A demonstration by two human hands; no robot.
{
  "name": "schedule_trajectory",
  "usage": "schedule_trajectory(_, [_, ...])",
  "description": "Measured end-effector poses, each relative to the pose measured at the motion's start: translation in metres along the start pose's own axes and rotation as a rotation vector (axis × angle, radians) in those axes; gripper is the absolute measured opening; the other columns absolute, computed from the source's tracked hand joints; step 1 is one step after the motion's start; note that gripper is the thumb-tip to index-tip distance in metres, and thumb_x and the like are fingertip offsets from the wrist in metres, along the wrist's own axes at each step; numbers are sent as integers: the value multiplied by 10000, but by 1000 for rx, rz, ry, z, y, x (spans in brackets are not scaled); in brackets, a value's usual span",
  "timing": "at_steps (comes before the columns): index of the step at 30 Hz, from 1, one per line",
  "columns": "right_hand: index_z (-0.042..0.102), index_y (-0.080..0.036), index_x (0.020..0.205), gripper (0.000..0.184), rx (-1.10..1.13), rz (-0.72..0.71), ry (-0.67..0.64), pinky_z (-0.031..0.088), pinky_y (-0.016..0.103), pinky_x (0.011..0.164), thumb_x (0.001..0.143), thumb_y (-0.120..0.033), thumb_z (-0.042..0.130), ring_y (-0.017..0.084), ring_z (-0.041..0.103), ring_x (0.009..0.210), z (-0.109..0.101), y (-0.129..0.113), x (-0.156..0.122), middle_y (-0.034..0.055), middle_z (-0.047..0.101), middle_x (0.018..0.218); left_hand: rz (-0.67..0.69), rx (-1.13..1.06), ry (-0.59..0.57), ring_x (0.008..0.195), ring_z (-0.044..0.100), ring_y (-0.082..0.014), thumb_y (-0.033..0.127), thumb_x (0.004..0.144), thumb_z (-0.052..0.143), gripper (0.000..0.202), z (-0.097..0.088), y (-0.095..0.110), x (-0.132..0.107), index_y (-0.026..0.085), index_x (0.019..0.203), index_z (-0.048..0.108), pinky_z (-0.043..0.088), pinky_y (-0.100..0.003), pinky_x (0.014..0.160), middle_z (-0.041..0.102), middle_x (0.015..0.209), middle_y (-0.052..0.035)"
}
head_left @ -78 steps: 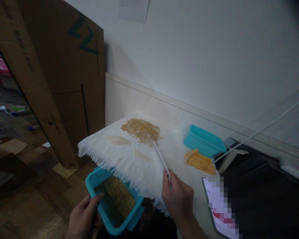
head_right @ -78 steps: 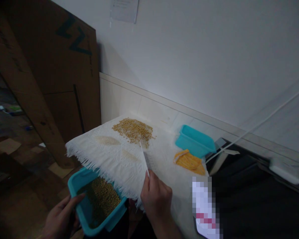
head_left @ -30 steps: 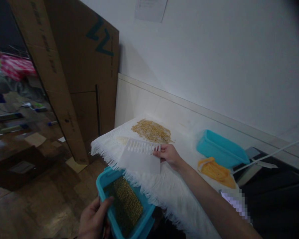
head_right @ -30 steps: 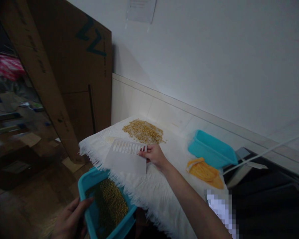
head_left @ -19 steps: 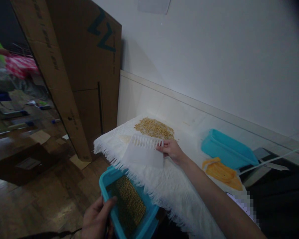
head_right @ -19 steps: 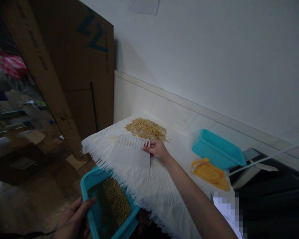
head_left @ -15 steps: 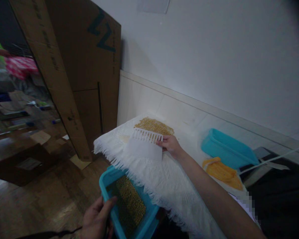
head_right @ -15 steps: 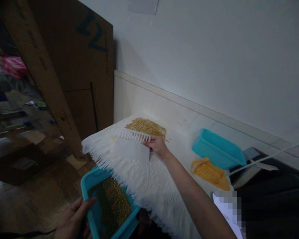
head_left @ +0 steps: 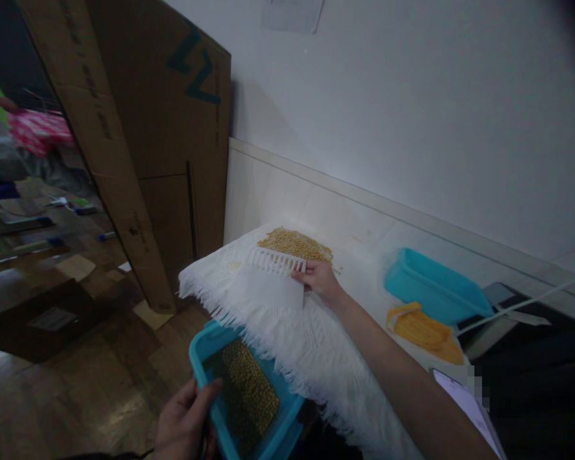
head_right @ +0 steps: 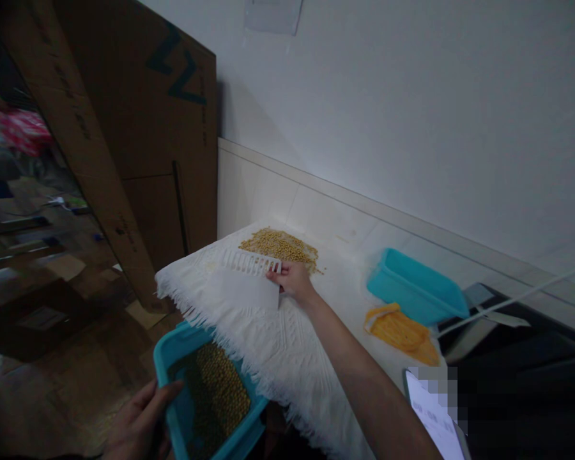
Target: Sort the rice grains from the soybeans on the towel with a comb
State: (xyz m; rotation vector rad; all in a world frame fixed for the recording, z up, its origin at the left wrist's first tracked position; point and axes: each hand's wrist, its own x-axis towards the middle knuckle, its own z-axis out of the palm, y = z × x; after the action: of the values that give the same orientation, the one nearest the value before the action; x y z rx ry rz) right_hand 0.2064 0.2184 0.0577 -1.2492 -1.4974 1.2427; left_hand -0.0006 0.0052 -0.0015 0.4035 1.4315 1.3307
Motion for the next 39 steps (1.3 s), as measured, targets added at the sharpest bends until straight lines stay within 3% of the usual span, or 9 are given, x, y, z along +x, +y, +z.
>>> schedule_trajectory(5, [707, -122, 853, 476, -47, -83, 129, 527, 301, 476, 543, -477, 775, 217, 676, 591, -15, -11, 9, 86, 731, 730, -1, 12, -52, 230, 311, -53, 505, 563, 719, 352, -2, 0, 1, 182, 554, 580, 216, -166, 256, 427, 296, 81])
schedule_trajectory(10, [689, -117, 939, 480, -178, -264, 320, 543, 315, 563, 683, -522, 663, 218, 687, 659, -22, -15, -2, 106, 734, 825, -12, 18, -35, 223, 304, -53, 510, 561, 715, 358, -3, 1, 2, 190, 529, 558, 200, -164, 255, 415, 284, 81])
schedule_trajectory(13, [700, -131, 896, 340, -325, -389, 402, 527, 302, 638, 746, -429, 634, 212, 682, 711, -10, -10, -16, 93, 732, 837, -24, 7, -38, 229, 298, -54, 491, 548, 727, 338, -2, 3, 0, 192, 544, 570, 192, -167, 254, 408, 291, 86])
schedule_trajectory(17, [710, -152, 738, 223, -541, -511, 436, 487, 275, 603, 801, -327, 588, 191, 650, 599, 13, 1, -36, 67, 701, 651, -15, 16, -49, 241, 278, -49, 467, 579, 718, 306, -3, 4, -2, 190, 585, 587, 184, -168, 262, 398, 304, 95])
schedule_trajectory(24, [717, -152, 860, 205, -715, -653, 413, 484, 224, 606, 838, -247, 536, 163, 674, 606, 34, 10, -61, 87, 730, 718, -9, 2, -75, 252, 329, -64, 481, 571, 725, 330, -4, -1, 0, 184, 571, 580, 229, -178, 276, 434, 318, 81])
schedule_trajectory(33, [704, -157, 819, 226, -650, -573, 488, 503, 244, 591, 849, -316, 546, 171, 665, 602, 26, -7, -65, 77, 723, 713, 34, 47, -94, 236, 321, -63, 508, 608, 701, 350, -6, -1, 1, 188, 567, 563, 219, -170, 265, 428, 299, 83])
schedule_trajectory(36, [688, -157, 895, 239, -342, -435, 424, 541, 286, 664, 803, -359, 598, 211, 692, 754, 30, -20, -57, 89, 736, 868, 44, 38, -94, 231, 342, -70, 491, 624, 694, 339, -6, -4, 1, 196, 559, 542, 234, -170, 267, 436, 298, 82])
schedule_trajectory(39, [679, -149, 921, 292, -72, -303, 312, 559, 320, 690, 739, -375, 645, 241, 697, 816, 51, -25, -45, 89, 735, 918, 49, 53, -71, 226, 335, -69, 489, 614, 692, 341, -4, -3, -1, 193, 536, 542, 237, -173, 266, 429, 289, 79])
